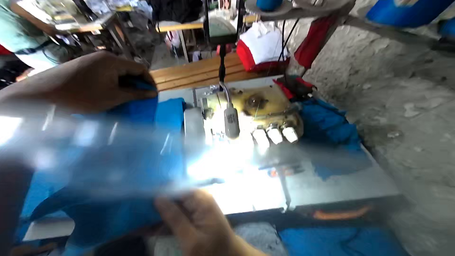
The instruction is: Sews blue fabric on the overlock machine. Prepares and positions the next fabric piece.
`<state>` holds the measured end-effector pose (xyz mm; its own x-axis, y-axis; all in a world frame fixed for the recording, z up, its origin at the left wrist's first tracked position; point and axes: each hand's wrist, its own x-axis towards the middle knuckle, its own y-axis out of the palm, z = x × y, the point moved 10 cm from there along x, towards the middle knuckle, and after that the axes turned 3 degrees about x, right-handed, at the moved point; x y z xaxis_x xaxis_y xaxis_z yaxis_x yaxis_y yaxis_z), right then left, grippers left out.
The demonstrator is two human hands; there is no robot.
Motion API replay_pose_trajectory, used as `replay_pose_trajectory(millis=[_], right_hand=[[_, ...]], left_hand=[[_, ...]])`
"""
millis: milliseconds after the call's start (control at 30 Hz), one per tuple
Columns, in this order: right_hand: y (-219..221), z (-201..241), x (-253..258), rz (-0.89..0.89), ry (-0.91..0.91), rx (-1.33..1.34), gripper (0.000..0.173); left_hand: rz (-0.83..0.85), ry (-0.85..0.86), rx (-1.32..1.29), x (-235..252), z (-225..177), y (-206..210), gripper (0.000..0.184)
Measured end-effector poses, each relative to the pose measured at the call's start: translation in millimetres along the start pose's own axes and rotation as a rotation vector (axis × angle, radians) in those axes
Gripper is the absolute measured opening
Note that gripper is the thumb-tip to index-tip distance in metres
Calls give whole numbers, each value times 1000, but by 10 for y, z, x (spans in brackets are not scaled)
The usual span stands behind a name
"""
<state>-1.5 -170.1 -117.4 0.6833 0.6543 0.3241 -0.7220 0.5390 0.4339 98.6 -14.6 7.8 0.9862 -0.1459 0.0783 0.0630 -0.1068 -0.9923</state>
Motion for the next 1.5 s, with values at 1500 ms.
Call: replay_pose_trajectory(millis=[1500], right_hand=[[-2055,-102,-1002,-265,259,-882,29]], left_hand=[[-455,-74,-198,-673,-879,1868,35]])
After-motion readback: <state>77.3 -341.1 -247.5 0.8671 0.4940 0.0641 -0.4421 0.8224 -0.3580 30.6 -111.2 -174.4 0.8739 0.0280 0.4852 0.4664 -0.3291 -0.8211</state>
